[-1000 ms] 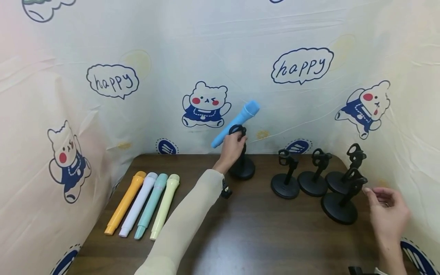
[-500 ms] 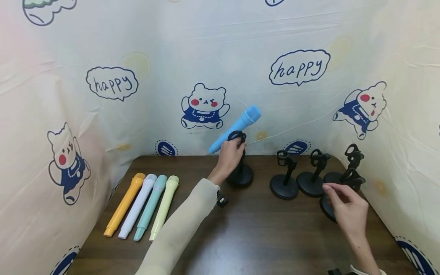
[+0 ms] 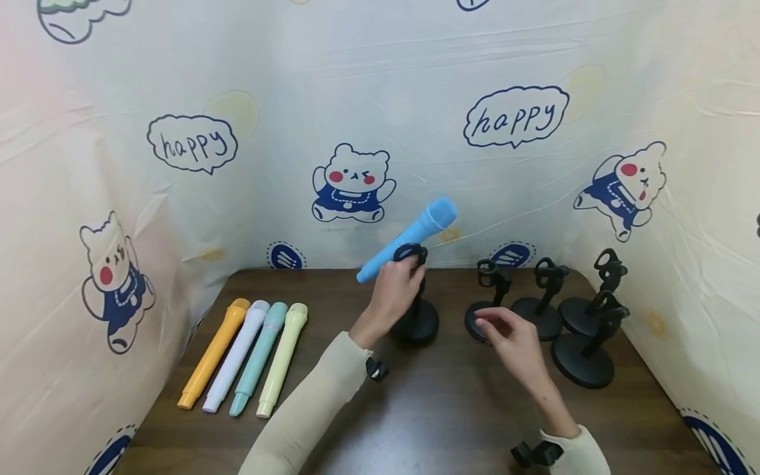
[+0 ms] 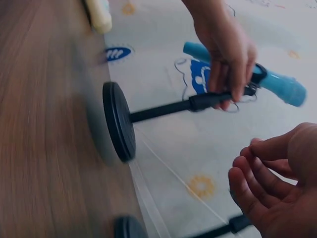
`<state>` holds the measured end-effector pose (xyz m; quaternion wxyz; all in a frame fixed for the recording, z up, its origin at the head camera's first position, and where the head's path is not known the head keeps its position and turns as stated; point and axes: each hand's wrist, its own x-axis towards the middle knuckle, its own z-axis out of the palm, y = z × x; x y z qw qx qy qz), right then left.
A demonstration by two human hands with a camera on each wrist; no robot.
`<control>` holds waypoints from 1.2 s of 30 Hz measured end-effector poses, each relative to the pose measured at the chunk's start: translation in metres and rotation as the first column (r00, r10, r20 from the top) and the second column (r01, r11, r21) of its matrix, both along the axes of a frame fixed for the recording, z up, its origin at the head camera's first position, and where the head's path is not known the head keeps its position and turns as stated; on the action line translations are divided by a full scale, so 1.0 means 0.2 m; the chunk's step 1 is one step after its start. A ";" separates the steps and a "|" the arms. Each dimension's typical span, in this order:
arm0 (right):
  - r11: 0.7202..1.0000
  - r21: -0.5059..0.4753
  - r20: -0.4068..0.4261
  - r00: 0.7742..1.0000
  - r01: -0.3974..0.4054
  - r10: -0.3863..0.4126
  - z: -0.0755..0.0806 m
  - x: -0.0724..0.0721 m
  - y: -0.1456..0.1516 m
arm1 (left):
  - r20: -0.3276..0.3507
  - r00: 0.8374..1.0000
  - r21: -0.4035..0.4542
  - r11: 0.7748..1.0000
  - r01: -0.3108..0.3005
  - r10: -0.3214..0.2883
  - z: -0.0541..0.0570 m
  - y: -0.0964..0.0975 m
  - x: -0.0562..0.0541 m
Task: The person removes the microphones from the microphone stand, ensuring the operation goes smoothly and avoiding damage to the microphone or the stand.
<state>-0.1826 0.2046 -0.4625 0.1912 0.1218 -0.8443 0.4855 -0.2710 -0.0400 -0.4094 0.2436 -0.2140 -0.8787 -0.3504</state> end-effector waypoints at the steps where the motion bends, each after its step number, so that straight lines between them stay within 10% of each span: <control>1: 1.000 0.000 0.013 1.000 -0.016 0.016 0.00 -0.01 -0.03 | -0.001 1.000 0.006 1.000 0.004 -0.004 0.00 0.00 0.02; 15: 0.985 0.013 0.147 0.975 -0.171 0.167 -0.01 -0.17 -0.32 | -0.024 0.999 0.050 0.998 0.040 -0.038 -0.05 0.02 0.20; 36: 0.988 0.034 0.097 0.985 -0.148 0.144 -0.07 -0.17 -0.40 | -0.010 1.000 0.068 0.998 0.016 -0.015 -0.14 0.03 0.31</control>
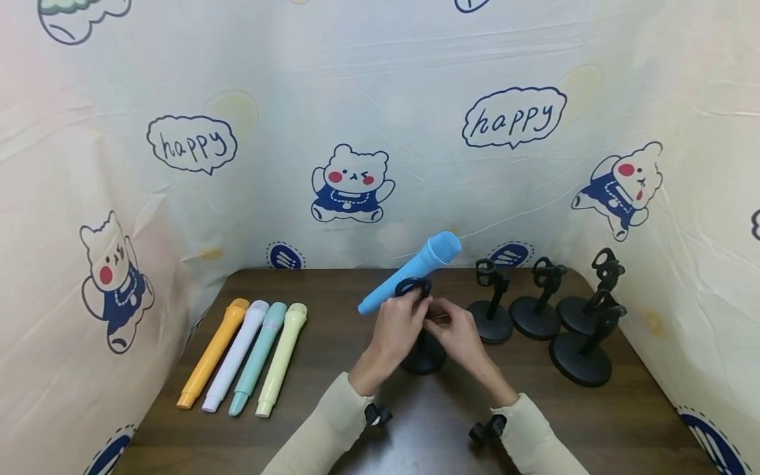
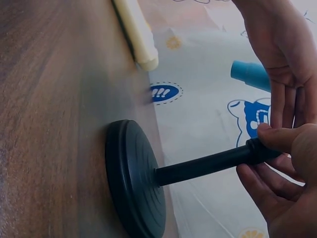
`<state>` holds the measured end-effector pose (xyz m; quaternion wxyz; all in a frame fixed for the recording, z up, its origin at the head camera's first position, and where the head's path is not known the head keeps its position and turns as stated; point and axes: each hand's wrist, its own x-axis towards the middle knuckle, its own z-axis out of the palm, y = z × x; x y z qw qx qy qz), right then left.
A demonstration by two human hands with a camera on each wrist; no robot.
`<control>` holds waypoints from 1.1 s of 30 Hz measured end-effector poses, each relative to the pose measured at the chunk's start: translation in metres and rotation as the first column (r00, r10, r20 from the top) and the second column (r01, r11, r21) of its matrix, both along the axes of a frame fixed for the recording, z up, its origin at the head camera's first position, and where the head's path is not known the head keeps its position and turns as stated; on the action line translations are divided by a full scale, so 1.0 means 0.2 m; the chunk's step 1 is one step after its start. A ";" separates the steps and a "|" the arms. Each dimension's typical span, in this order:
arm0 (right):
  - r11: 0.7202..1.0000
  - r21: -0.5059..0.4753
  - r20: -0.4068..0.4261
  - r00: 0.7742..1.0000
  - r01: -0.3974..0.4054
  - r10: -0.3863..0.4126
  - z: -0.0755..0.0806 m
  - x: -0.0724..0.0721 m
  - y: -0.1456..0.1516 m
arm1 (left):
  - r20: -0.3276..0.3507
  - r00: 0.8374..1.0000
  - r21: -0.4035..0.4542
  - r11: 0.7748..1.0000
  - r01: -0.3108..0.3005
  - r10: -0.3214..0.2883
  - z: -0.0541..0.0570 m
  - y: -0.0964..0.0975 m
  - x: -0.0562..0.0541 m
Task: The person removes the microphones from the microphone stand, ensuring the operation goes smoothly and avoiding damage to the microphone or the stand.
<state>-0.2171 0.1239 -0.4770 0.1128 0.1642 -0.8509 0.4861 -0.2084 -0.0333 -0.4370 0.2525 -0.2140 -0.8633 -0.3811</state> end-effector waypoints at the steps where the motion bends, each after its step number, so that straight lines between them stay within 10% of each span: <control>1: 1.000 -0.002 -0.001 1.000 0.000 0.000 0.00 0.00 0.00 | -0.004 1.000 -0.007 1.000 -0.003 0.003 0.00 0.00 0.00; 11: 0.999 -0.036 0.014 1.000 -0.013 0.013 -0.01 0.00 0.01 | -0.100 0.994 -0.028 0.998 -0.055 0.052 0.02 -0.04 0.05; 22: 1.000 -0.014 0.060 0.998 -0.024 0.025 0.02 -0.01 0.01 | -0.280 0.960 0.100 0.995 0.023 0.005 0.15 -0.17 0.03; 29: 0.994 0.014 0.039 0.993 -0.108 0.107 0.04 -0.02 0.03 | -0.068 0.994 0.099 0.991 0.093 -0.087 0.20 -0.22 -0.01; 33: 0.992 0.025 0.016 0.992 -0.122 0.121 0.04 -0.02 0.03 | 0.105 0.975 0.132 0.975 0.179 -0.194 0.19 -0.22 -0.05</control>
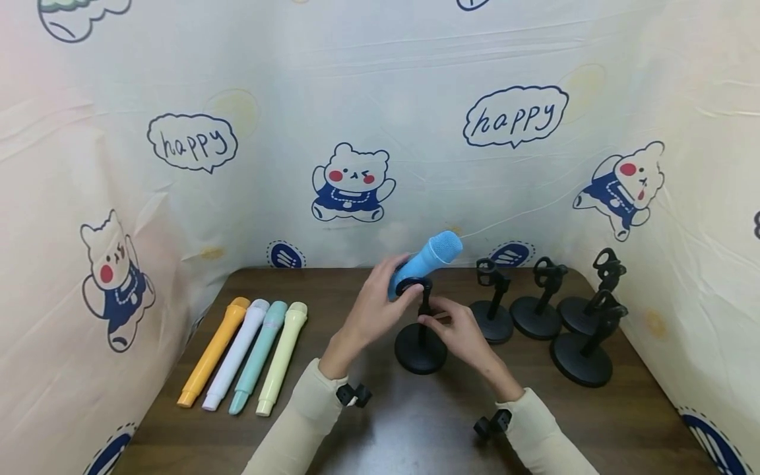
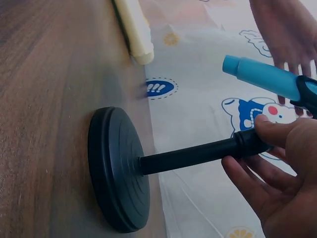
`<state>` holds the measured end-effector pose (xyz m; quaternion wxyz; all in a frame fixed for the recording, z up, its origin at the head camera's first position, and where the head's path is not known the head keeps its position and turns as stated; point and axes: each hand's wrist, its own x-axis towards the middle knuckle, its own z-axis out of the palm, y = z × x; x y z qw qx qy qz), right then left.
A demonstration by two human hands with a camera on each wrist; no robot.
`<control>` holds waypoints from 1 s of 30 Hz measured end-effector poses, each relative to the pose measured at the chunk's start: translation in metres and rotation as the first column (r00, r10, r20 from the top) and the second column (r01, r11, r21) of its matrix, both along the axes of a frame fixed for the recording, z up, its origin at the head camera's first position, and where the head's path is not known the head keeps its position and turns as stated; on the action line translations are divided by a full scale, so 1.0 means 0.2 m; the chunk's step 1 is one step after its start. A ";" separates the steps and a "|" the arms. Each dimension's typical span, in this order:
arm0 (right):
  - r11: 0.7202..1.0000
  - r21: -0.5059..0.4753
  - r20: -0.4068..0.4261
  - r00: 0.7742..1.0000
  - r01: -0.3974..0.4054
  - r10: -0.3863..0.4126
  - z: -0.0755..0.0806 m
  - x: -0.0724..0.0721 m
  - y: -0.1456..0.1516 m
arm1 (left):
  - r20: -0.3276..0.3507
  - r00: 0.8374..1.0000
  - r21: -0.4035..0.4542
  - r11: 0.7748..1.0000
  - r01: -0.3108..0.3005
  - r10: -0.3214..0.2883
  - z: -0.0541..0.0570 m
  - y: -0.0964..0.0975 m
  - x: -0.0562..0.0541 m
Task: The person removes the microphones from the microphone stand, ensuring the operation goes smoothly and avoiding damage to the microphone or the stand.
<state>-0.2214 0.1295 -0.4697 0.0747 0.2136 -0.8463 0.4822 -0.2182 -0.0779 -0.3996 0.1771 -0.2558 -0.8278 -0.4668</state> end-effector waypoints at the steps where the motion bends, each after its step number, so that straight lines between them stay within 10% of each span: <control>1: 1.000 0.001 -0.002 1.000 0.003 -0.003 0.00 0.00 0.00 | 0.029 0.999 0.008 1.000 0.023 -0.024 -0.01 0.00 -0.01; 16: 0.999 0.021 -0.005 0.999 0.038 -0.038 0.01 0.01 0.00 | 0.206 0.961 0.308 0.944 0.118 -0.187 -0.16 0.01 -0.07; 21: 0.999 0.010 0.006 0.999 0.040 -0.040 0.01 0.02 0.00 | 0.214 0.930 0.491 0.856 0.161 -0.298 -0.23 0.02 -0.07; 30: 0.998 0.013 0.024 0.998 0.054 -0.054 0.01 0.03 -0.01 | 0.165 0.877 0.789 0.594 0.158 -0.452 -0.35 0.10 -0.09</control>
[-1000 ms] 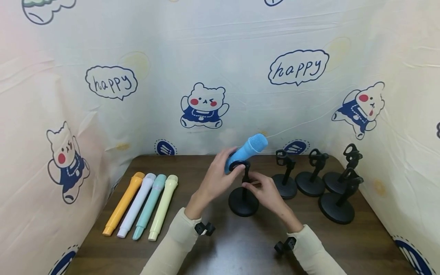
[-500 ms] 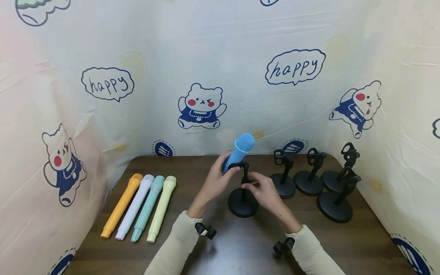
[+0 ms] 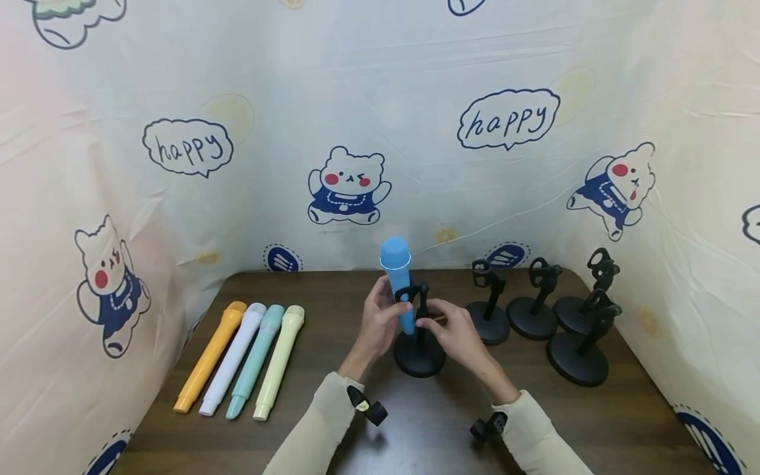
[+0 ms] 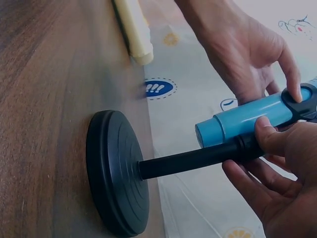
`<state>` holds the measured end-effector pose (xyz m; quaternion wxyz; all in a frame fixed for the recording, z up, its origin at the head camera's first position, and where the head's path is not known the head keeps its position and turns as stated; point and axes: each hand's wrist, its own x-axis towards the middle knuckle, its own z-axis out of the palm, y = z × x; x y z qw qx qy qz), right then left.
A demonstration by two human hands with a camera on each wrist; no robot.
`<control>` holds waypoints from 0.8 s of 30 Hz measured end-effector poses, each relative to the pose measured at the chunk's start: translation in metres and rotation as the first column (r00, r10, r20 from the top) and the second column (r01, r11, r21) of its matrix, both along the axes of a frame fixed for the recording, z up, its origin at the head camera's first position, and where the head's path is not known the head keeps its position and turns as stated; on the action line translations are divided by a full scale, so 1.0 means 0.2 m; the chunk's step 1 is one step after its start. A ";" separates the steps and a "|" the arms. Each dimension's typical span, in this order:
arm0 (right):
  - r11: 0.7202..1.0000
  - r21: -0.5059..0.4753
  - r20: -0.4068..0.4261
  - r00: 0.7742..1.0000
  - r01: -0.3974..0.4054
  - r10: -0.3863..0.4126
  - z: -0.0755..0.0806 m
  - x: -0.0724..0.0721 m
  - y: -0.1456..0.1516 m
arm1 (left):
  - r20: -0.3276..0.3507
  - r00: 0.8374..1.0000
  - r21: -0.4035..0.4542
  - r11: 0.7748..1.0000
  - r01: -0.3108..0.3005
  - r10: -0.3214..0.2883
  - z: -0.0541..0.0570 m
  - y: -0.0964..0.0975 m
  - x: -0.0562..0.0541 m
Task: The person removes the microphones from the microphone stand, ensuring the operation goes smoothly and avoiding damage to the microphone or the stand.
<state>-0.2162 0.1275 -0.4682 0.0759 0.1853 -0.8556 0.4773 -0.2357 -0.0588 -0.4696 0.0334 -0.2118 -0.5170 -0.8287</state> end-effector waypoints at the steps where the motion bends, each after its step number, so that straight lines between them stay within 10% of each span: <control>1: 1.000 0.000 0.004 1.000 0.001 -0.001 0.00 0.00 0.00 | 0.006 1.000 0.010 1.000 0.002 -0.002 -0.01 0.00 0.00; 14: 1.000 -0.010 0.020 1.000 0.008 -0.008 0.00 0.00 -0.01 | -0.008 1.000 -0.033 0.999 -0.012 0.012 0.00 0.00 0.02; 24: 1.000 -0.012 0.026 1.000 0.009 -0.008 -0.02 -0.01 -0.01 | -0.064 0.995 -0.160 0.983 -0.089 0.080 0.17 -0.05 0.01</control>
